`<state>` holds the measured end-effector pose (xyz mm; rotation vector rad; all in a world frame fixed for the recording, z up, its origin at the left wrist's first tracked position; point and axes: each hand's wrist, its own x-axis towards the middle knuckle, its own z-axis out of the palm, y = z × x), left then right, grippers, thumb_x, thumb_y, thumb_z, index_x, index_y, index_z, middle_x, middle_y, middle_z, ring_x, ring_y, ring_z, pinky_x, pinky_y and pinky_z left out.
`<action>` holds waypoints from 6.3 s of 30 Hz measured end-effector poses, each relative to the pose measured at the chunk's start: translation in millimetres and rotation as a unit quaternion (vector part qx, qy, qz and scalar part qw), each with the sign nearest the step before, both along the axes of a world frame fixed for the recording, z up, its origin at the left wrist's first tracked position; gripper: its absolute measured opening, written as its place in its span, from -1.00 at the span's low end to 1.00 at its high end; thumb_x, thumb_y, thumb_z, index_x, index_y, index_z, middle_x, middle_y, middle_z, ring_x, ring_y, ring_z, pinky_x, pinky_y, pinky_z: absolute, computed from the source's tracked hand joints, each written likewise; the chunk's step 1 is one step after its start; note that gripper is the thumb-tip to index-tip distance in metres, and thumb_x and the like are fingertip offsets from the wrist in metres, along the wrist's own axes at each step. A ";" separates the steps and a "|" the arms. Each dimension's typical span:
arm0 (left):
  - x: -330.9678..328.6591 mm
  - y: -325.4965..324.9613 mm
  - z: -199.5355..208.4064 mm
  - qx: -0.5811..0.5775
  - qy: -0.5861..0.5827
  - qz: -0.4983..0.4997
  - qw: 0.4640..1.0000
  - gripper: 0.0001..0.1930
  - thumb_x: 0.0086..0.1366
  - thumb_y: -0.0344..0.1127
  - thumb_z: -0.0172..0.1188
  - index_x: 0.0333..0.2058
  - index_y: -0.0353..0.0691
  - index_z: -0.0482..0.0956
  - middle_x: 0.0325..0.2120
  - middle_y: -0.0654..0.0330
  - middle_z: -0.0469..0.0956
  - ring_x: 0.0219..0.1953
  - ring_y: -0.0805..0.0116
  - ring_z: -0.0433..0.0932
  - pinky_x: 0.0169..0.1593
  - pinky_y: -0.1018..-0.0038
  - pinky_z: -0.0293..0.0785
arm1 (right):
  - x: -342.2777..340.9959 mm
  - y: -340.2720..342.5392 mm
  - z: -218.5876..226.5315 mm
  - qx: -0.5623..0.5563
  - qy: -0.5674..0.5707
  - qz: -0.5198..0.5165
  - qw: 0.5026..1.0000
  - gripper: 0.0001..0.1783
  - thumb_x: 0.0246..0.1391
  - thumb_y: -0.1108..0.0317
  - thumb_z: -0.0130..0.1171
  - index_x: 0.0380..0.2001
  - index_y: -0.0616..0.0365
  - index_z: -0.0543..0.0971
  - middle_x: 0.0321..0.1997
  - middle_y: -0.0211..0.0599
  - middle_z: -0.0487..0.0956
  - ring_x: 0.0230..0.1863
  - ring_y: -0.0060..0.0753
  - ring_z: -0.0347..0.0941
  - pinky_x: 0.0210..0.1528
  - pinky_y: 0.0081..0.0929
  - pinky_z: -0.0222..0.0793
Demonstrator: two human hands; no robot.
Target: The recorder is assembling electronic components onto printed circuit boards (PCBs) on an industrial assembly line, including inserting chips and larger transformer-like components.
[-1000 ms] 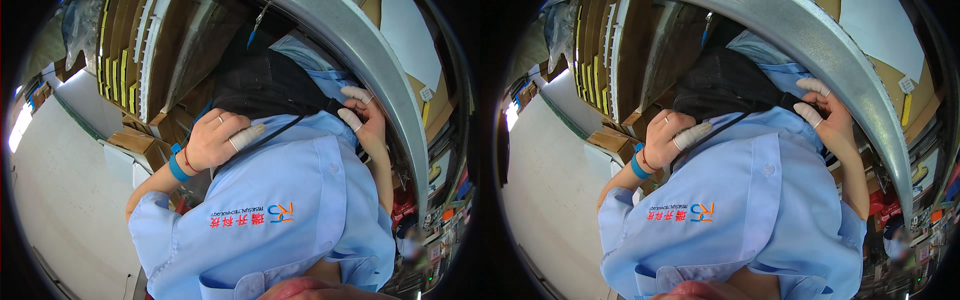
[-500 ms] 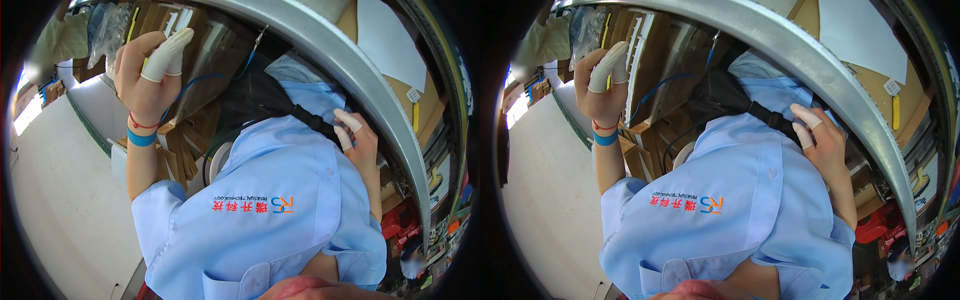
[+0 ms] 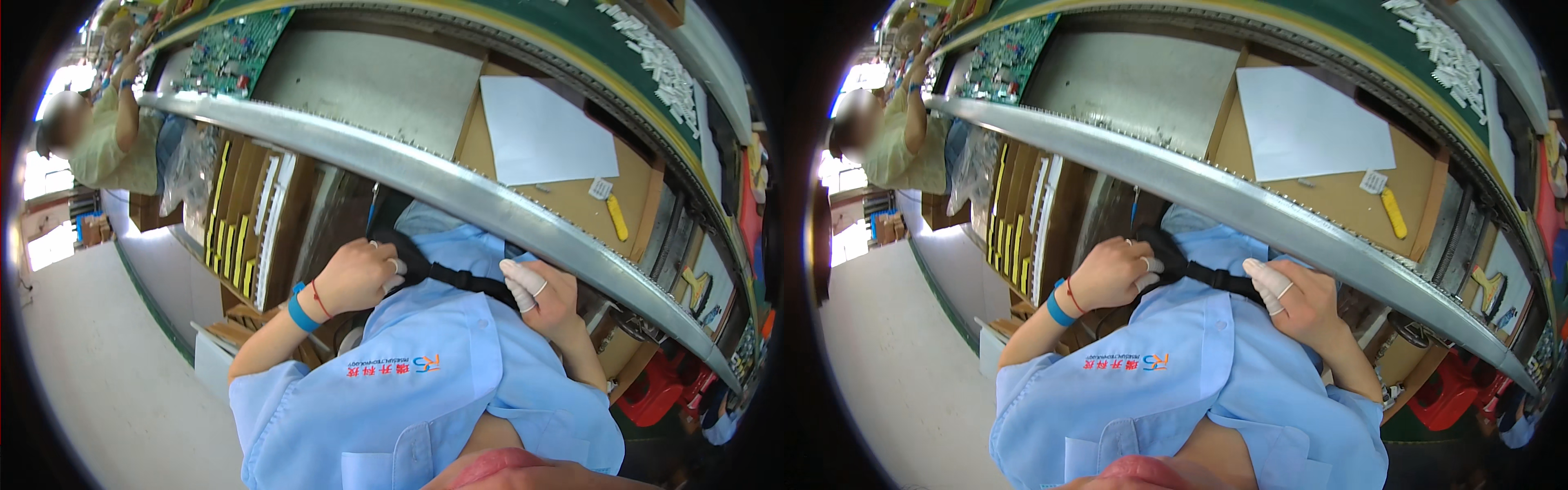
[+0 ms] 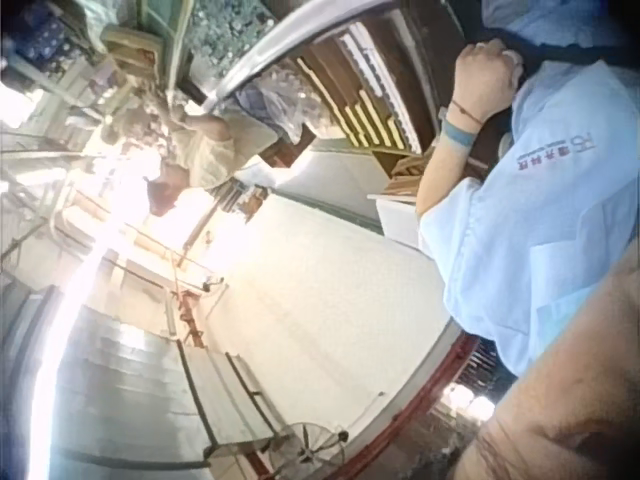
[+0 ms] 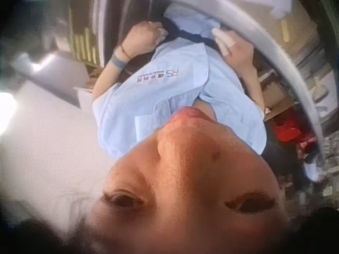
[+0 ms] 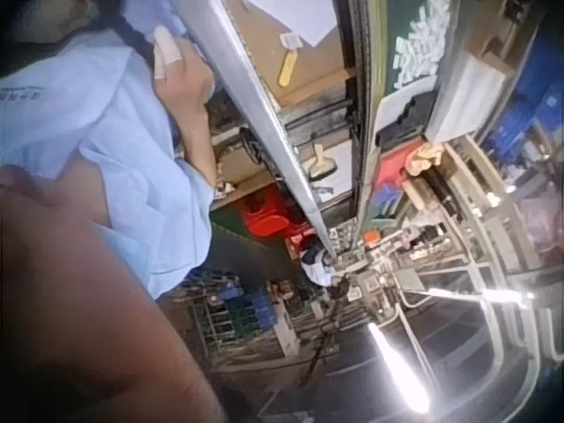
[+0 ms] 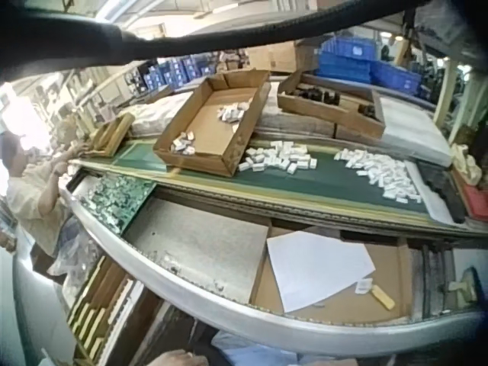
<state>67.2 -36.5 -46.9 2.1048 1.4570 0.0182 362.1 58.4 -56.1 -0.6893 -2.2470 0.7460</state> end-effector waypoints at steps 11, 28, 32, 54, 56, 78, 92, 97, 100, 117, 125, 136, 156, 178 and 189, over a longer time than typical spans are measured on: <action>-1.3 -6.4 -27.1 0.125 0.088 -0.084 0.985 -0.93 0.07 -0.35 0.13 -0.43 -0.13 0.51 -0.51 0.26 0.42 -0.42 0.34 0.52 -0.30 0.45 0.40 | 18.4 38.7 47.5 0.074 0.014 -0.002 0.997 -0.66 -0.16 0.53 0.30 -0.20 0.17 0.65 -0.42 -0.24 0.59 -0.52 -0.29 0.54 -0.50 -0.47 0.46; -32.3 49.9 13.8 -0.001 -0.110 0.010 0.994 -0.80 0.19 -0.25 0.20 -0.24 -0.15 0.64 -0.31 0.14 0.60 -0.31 0.14 0.61 -0.19 0.35 0.52 | 38.6 98.5 70.9 0.145 -0.135 -0.083 0.977 -0.67 -0.02 0.54 0.24 -0.10 0.21 0.59 -0.34 -0.19 0.56 -0.48 -0.20 0.50 -0.46 -0.42 0.39; -113.6 77.9 90.3 0.134 -0.047 0.251 0.958 -0.77 0.18 -0.24 0.28 -0.21 -0.18 0.67 -0.41 0.04 0.62 -0.42 0.24 0.60 -0.29 0.44 0.50 | 39.3 113.0 67.5 0.136 -0.180 -0.096 0.969 -0.67 0.00 0.54 0.21 -0.09 0.21 0.58 -0.34 -0.18 0.55 -0.49 -0.21 0.49 -0.45 -0.39 0.39; -377.0 254.4 24.1 0.146 0.297 0.535 0.777 -0.42 0.39 0.11 -0.19 0.05 -0.32 0.40 -0.14 -0.21 0.58 0.03 -0.10 0.51 0.33 -0.15 -0.23 | 60.2 162.3 36.3 0.129 -0.098 -0.116 0.980 -0.71 0.16 0.62 0.04 -0.04 0.27 0.54 -0.27 -0.03 0.54 -0.35 -0.09 0.53 -0.33 -0.41 0.43; -372.9 254.5 27.6 0.167 0.295 0.521 0.783 -0.41 0.39 0.10 -0.19 0.05 -0.35 0.39 -0.18 -0.22 0.59 -0.01 -0.11 0.53 0.32 -0.14 -0.20 | 60.9 165.7 35.1 0.100 -0.081 -0.127 0.983 -0.71 0.17 0.60 0.05 -0.03 0.28 0.54 -0.28 -0.07 0.55 -0.34 -0.16 0.54 -0.32 -0.41 0.44; -191.2 218.4 51.0 0.215 0.210 0.288 0.909 -0.41 0.37 0.12 -0.10 0.17 -0.21 0.38 -0.27 0.09 0.67 -0.04 0.16 0.55 0.29 0.09 -0.08 | 77.6 176.1 49.5 0.173 -0.085 -0.224 0.955 -0.62 0.05 0.48 0.22 -0.02 -0.04 0.55 -0.15 -0.22 0.58 -0.29 -0.07 0.54 -0.29 -0.34 0.46; 9.2 220.9 68.9 0.242 0.064 -0.003 0.968 -0.44 0.31 -0.01 0.10 0.14 -0.28 0.39 -0.28 0.12 0.66 -0.03 0.16 0.52 0.31 0.06 -0.07 | 109.3 255.1 21.0 0.155 -0.210 -0.325 0.909 -0.82 0.09 0.32 0.17 -0.21 -0.01 0.60 -0.17 -0.38 0.52 -0.18 -0.19 0.50 -0.20 -0.30 0.44; 64.5 242.9 86.3 0.310 0.057 -0.037 0.948 -0.57 0.24 -0.14 0.21 0.02 -0.24 0.51 -0.35 0.15 0.64 -0.11 0.18 0.54 0.25 0.10 0.05 | 110.2 261.7 10.3 0.197 -0.155 -0.308 0.918 -0.85 0.02 0.31 0.25 -0.31 0.04 0.58 -0.21 -0.40 0.51 -0.25 -0.24 0.51 -0.30 -0.33 0.44; 105.5 275.5 99.3 0.423 -0.017 -0.035 0.905 -0.80 0.21 -0.29 0.22 -0.17 -0.09 0.60 -0.36 0.17 0.61 -0.20 0.22 0.56 0.17 0.16 0.16 | 108.9 261.3 10.8 0.195 -0.139 -0.300 0.923 -0.88 0.01 0.34 0.23 -0.35 0.07 0.56 -0.24 -0.39 0.50 -0.27 -0.23 0.52 -0.32 -0.32 0.46; 209.3 439.1 19.7 0.285 0.041 -0.012 0.957 -0.57 0.23 0.02 0.16 -0.13 -0.21 0.59 -0.26 0.03 0.65 -0.32 0.19 0.64 -0.28 0.35 0.49 | 114.3 267.0 0.1 0.157 -0.057 -0.271 0.948 -0.80 0.04 0.37 0.24 -0.25 0.12 0.48 -0.30 -0.22 0.54 -0.29 -0.11 0.50 -0.25 -0.33 0.40; 196.5 451.1 11.4 0.300 -0.024 -0.044 0.953 -0.76 0.05 -0.30 0.14 -0.41 -0.38 0.64 -0.37 -0.19 0.60 -0.24 -0.10 0.58 -0.09 0.19 0.50 | 119.5 274.7 -4.3 0.283 -0.034 -0.255 0.924 -0.70 0.10 0.43 0.16 -0.06 -0.02 0.56 -0.24 -0.20 0.61 -0.24 -0.08 0.55 -0.24 -0.33 0.48; 103.0 355.8 106.1 0.264 -0.269 0.100 0.921 -0.82 0.15 -0.40 0.13 -0.32 -0.38 0.60 -0.42 -0.14 0.59 -0.37 -0.07 0.59 -0.20 0.25 0.51 | 64.0 234.4 34.5 0.150 0.009 -0.224 0.963 -0.93 0.06 0.39 0.22 -0.35 0.06 0.59 -0.34 -0.37 0.56 -0.31 -0.24 0.52 -0.22 -0.47 0.44; 14.1 200.9 83.0 0.074 -0.369 0.228 0.898 -0.84 0.32 -0.38 0.14 -0.19 -0.30 0.60 -0.35 0.25 0.63 -0.46 0.63 0.48 -0.35 0.65 0.41 | -47.7 234.2 32.3 0.142 -0.264 -0.121 0.946 -0.90 0.00 0.33 0.21 -0.38 0.04 0.63 -0.38 -0.39 0.58 -0.31 -0.21 0.55 -0.31 -0.29 0.44; 79.8 170.0 44.7 0.136 -0.018 0.169 0.976 -0.81 0.20 -0.32 0.24 -0.51 -0.32 0.61 -0.79 0.12 0.44 -0.76 0.27 0.40 -0.59 0.39 0.27 | 25.4 276.7 25.1 0.126 -0.196 -0.273 0.933 -0.85 0.05 0.32 0.15 -0.32 0.12 0.60 -0.24 -0.18 0.50 -0.13 -0.04 0.47 -0.11 -0.20 0.41; 79.0 233.0 102.0 0.182 0.044 0.091 0.978 -0.70 0.24 -0.13 0.23 -0.37 -0.31 0.65 -0.59 0.02 0.57 -0.61 0.14 0.53 -0.49 0.33 0.41 | 37.8 288.9 8.0 0.143 -0.153 -0.258 0.943 -0.87 0.08 0.33 0.13 -0.33 0.12 0.51 -0.31 -0.14 0.53 -0.22 -0.02 0.50 -0.18 -0.18 0.40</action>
